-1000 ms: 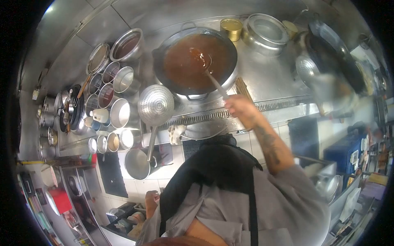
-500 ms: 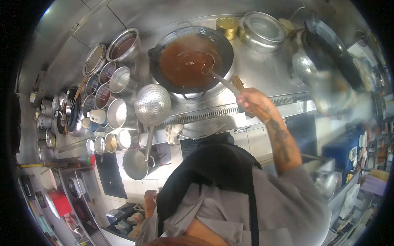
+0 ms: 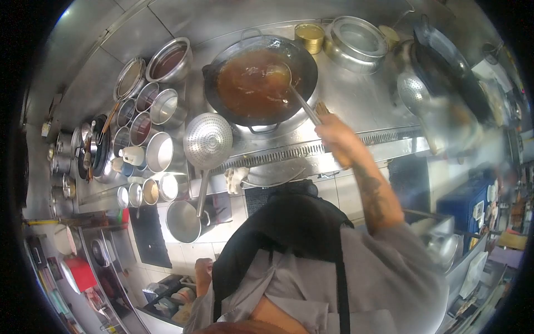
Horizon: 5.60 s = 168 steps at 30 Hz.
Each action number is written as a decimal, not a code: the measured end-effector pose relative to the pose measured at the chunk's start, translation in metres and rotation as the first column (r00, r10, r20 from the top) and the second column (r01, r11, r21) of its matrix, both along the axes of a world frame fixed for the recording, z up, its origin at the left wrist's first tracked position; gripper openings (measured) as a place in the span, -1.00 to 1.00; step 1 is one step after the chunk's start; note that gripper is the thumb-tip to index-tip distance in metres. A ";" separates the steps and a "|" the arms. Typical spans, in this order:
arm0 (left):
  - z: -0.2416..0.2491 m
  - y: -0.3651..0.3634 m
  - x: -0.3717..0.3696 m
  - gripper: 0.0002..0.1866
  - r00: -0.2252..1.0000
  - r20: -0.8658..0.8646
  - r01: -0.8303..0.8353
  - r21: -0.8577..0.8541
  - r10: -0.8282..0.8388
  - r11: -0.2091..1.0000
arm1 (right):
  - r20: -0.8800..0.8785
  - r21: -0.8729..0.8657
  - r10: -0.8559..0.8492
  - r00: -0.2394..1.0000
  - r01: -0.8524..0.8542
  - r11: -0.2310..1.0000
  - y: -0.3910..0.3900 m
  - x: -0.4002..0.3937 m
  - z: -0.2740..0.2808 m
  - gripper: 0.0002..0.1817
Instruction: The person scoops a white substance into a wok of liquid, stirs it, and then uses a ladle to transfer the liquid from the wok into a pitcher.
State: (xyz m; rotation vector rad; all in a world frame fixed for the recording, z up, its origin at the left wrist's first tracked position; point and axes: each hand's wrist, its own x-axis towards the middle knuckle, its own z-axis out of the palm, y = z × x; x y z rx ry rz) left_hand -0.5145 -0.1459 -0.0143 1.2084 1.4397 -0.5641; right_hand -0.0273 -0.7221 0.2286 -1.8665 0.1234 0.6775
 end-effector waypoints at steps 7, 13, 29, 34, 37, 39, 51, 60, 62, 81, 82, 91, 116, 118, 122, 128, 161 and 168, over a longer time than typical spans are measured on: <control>-0.007 0.011 -0.006 -0.84 0.998 -0.011 -0.060 -0.105 0.060 0.993 | -0.239 0.440 -0.152 0.959 0.247 0.863 0.049 -0.016 -0.020 -0.74; -0.035 0.009 -0.032 -0.86 0.991 -0.109 -0.082 0.004 0.082 0.997 | 0.091 -0.131 0.053 0.994 -0.041 0.990 0.022 -0.001 0.001 -0.70; -0.026 0.004 -0.005 -0.87 0.976 -0.070 -0.213 -0.074 0.208 0.974 | -0.549 0.730 0.168 0.819 0.371 0.575 0.026 0.000 0.034 -0.71; -0.007 -0.017 0.000 -0.92 0.995 -0.096 -0.038 0.021 0.040 0.999 | -0.261 0.495 -0.019 0.965 0.151 0.856 0.028 -0.008 0.096 -0.73; -0.074 0.007 -0.021 -0.93 0.979 -0.196 -0.062 -0.068 0.048 0.996 | -0.107 0.391 -0.042 0.993 0.081 0.917 0.028 -0.007 0.117 -0.77; -0.082 0.005 -0.020 -0.93 0.966 -0.259 -0.037 -0.069 0.018 0.997 | -0.013 0.337 -0.073 0.997 0.073 0.939 0.030 -0.008 0.126 -0.74; -0.031 -0.009 0.001 -0.93 0.987 -0.143 -0.079 -0.050 0.071 0.996 | 0.446 -0.147 0.073 0.892 -0.008 0.989 0.025 0.004 0.104 -0.59; -0.005 -0.012 0.007 -0.92 0.997 -0.067 -0.040 -0.073 0.035 0.997 | 0.258 -0.218 0.030 0.966 0.028 0.975 0.098 0.069 -0.033 -0.77; -0.013 -0.008 0.004 -0.95 0.984 -0.178 -0.042 -0.074 0.028 0.996 | -0.130 0.219 -0.097 0.987 0.124 0.968 0.119 0.050 -0.027 -0.83; -0.053 0.005 -0.008 -0.90 0.994 -0.111 0.017 0.059 -0.010 0.998 | -0.417 0.550 0.128 0.900 0.138 0.824 -0.009 0.012 0.004 -0.79; -0.064 0.008 -0.006 -0.92 0.983 -0.184 0.027 0.074 -0.013 0.997 | -0.283 0.383 0.089 0.955 0.027 0.924 -0.010 0.010 0.015 -0.78; 0.002 -0.030 0.047 -0.93 0.984 -0.159 -0.063 0.106 0.080 0.992 | -0.362 0.457 -0.059 0.930 0.232 0.859 0.033 -0.007 -0.019 -0.79; -0.045 -0.029 0.044 -0.79 0.996 -0.063 -0.058 0.025 0.059 0.998 | -0.115 0.257 -0.019 0.993 0.049 0.965 0.056 -0.003 -0.012 -0.83; -0.025 -0.048 0.014 -0.84 0.987 -0.125 -0.089 0.128 0.105 0.988 | -0.373 0.415 -0.016 0.928 0.182 0.891 0.013 0.012 -0.001 -0.83; -0.069 -0.024 -0.048 -0.87 0.941 -0.339 0.007 0.042 0.008 0.999 | -0.057 0.180 -0.024 0.998 0.034 0.983 0.008 0.003 0.002 -0.82; -0.030 -0.014 0.021 -0.84 0.965 -0.260 0.030 0.029 -0.021 0.999 | -0.265 0.388 -0.053 0.963 0.157 0.908 0.042 -0.004 -0.009 -0.90; -0.054 0.000 -0.059 -0.88 0.975 -0.214 -0.017 0.166 0.053 0.986 | 0.249 -0.085 0.051 0.967 -0.031 0.996 0.046 -0.016 -0.008 -0.69; -0.041 0.006 -0.011 -0.95 0.958 -0.259 0.144 0.053 -0.126 0.988 | -0.508 0.606 -0.138 0.850 0.467 0.644 0.032 -0.037 -0.012 -0.84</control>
